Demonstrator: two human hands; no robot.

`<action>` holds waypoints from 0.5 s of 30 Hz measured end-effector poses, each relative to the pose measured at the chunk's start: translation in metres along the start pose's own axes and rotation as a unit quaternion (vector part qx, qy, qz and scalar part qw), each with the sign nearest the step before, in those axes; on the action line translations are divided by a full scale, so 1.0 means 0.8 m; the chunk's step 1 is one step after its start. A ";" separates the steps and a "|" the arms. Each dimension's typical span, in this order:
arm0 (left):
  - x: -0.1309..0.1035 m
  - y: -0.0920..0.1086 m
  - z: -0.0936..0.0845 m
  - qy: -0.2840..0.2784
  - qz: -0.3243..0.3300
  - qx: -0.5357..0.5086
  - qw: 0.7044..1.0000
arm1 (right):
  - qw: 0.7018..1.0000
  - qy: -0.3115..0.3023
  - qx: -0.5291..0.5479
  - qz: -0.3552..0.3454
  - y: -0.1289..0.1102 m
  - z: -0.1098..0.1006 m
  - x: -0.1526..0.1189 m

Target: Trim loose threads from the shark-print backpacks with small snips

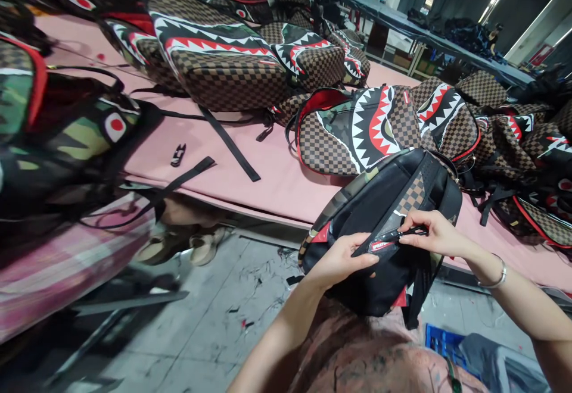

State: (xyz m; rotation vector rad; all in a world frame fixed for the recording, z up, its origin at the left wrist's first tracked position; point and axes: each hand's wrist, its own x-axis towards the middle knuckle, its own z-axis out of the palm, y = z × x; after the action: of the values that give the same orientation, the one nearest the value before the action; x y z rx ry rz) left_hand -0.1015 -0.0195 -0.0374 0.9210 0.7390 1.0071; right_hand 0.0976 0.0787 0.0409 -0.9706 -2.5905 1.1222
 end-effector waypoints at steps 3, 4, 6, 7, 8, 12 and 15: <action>0.000 -0.001 -0.001 -0.003 0.003 -0.011 1.000 | 1.000 -0.010 -0.009 -0.009 -0.008 0.003 0.004; -0.001 -0.001 -0.001 -0.003 0.006 -0.013 1.000 | 1.000 -0.014 -0.013 -0.009 -0.011 0.004 0.005; -0.001 -0.001 -0.002 -0.005 0.010 -0.015 1.000 | 1.000 -0.018 -0.023 -0.005 -0.015 0.005 0.006; -0.001 -0.001 -0.002 -0.005 0.011 -0.017 1.000 | 0.999 -0.018 -0.029 -0.003 -0.017 0.005 0.007; -0.001 0.000 -0.002 -0.006 0.011 -0.019 1.000 | 0.999 -0.017 -0.033 -0.002 -0.018 0.005 0.008; 0.003 0.000 -0.007 -0.004 0.005 -0.023 1.000 | 0.999 -0.010 -0.032 -0.004 -0.018 0.006 0.014; 0.000 -0.001 -0.006 0.016 -0.003 -0.019 1.000 | 0.999 -0.017 -0.036 -0.015 -0.017 0.010 0.010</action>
State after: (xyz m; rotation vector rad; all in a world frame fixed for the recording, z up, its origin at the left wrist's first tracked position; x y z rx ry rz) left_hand -0.1053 -0.0182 -0.0402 0.8714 0.7459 1.0296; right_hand 0.0814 0.0721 0.0438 -0.9327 -2.6816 1.0538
